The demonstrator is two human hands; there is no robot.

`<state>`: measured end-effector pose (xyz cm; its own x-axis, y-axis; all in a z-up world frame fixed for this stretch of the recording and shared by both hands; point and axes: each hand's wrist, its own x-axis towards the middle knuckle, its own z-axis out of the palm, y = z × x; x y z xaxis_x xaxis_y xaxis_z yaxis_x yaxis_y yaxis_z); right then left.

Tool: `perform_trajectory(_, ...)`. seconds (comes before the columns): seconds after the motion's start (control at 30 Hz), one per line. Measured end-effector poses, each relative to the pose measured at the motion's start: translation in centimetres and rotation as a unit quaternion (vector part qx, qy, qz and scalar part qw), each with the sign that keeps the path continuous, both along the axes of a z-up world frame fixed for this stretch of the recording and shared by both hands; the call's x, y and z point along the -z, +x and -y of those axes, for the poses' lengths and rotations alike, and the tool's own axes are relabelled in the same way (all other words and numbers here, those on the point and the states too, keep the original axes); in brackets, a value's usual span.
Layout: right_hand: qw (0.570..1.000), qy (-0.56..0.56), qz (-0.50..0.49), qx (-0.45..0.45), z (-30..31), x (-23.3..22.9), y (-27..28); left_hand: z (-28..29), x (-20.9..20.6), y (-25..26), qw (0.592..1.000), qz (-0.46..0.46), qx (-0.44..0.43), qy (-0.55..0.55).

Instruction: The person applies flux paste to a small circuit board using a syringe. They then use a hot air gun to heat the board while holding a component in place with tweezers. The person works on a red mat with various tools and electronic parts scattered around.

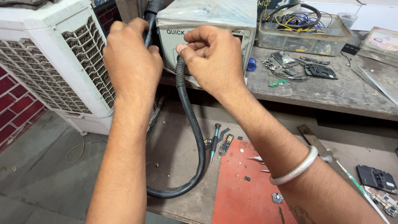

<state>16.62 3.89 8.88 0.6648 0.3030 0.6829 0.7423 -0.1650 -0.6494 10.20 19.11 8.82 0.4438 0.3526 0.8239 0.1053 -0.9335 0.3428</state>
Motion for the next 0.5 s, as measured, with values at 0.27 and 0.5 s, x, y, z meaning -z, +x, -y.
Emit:
perform_trajectory(0.27, 0.999, 0.005, 0.026, -0.018, -0.3, -0.1, 0.1, -0.8, 0.3, 0.1, 0.996, 0.073, 0.051, 0.025)
perform_trajectory(0.5, 1.0, -0.003, 0.004, -0.019, -2.4, -0.4, -0.1, -0.1, 0.7, 0.2, 0.997, 0.068, 0.04, 0.018)
